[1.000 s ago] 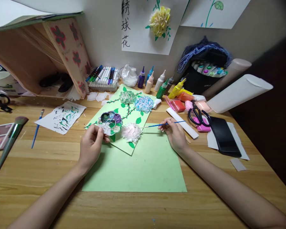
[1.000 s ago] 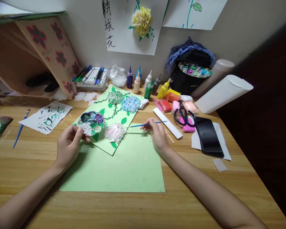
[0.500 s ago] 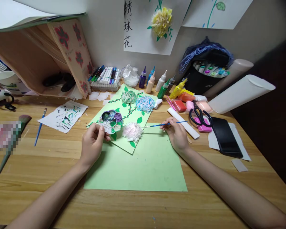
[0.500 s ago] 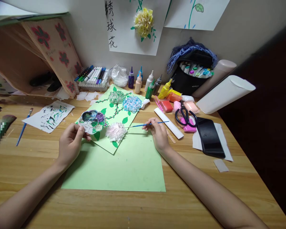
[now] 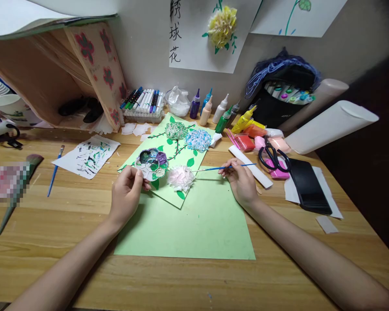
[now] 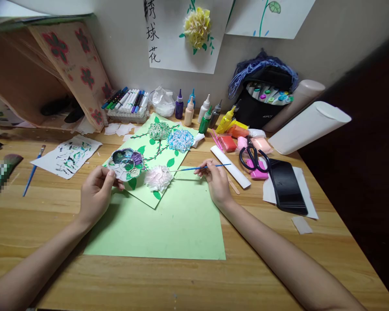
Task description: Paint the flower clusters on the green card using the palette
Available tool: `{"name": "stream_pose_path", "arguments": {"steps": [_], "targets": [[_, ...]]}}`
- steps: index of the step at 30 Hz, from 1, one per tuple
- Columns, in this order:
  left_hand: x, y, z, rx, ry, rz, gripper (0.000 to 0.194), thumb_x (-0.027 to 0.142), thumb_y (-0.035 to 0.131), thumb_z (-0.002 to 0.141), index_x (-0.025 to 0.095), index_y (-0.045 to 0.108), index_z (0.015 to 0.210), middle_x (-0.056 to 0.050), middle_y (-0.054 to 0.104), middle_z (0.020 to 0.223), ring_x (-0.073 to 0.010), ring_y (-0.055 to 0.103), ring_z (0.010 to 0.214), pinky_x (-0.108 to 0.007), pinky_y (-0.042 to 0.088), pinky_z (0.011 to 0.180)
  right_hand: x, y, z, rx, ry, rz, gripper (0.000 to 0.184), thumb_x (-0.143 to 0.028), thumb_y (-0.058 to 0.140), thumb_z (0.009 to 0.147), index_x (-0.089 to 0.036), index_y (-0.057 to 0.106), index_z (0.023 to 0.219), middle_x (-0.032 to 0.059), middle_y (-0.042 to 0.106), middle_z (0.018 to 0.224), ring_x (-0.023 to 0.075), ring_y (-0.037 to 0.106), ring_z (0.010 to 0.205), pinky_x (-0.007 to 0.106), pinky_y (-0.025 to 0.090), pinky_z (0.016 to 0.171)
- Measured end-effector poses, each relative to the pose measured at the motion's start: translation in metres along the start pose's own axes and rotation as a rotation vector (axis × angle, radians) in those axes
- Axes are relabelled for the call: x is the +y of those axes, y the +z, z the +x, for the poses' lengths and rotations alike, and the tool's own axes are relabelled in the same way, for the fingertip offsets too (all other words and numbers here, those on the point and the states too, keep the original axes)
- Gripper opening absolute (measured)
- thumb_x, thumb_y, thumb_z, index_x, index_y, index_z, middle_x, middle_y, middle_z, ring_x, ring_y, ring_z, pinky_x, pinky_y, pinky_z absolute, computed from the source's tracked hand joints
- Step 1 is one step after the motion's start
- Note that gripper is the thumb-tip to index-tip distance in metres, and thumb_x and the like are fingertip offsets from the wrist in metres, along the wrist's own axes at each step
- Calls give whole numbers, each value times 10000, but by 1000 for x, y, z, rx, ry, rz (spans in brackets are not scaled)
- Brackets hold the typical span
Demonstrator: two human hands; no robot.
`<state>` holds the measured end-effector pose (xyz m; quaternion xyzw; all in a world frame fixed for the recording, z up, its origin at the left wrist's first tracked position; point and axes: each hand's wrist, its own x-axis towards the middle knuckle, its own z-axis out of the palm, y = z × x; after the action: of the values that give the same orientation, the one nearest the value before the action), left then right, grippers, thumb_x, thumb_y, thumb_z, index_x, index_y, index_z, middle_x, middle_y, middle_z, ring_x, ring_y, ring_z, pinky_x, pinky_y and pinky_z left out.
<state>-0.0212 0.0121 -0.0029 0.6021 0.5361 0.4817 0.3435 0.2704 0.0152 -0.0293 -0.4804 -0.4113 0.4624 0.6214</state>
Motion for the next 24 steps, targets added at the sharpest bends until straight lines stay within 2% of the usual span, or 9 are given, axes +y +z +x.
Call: {"name": "stream_pose_path", "arguments": {"steps": [6,10,24], "targets": [[-1,0,0,-4,-4,-13,221,317,509,918,216,494,722,25,582,625,-125,587,565,-256,489,571,3,-1,0,-29,-8,-44,224,-403,524,874,-218,564,754,-12,616,643,137,616,627,262,496,593],[0,0,0,-2,4,-13,224,316,510,917,215,494,718,25,576,617,-125,580,560,-255,484,567,3,-1,0,8,2,12,211,-396,547,861,-217,578,754,-11,621,649,134,614,621,257,488,579],[0,0,0,0,8,0,233,327,513,915,205,495,717,30,589,612,-122,600,566,-243,489,565,3,-2,0,-6,50,69,233,-406,588,841,-202,614,732,-10,617,626,120,594,613,233,462,580]]}}
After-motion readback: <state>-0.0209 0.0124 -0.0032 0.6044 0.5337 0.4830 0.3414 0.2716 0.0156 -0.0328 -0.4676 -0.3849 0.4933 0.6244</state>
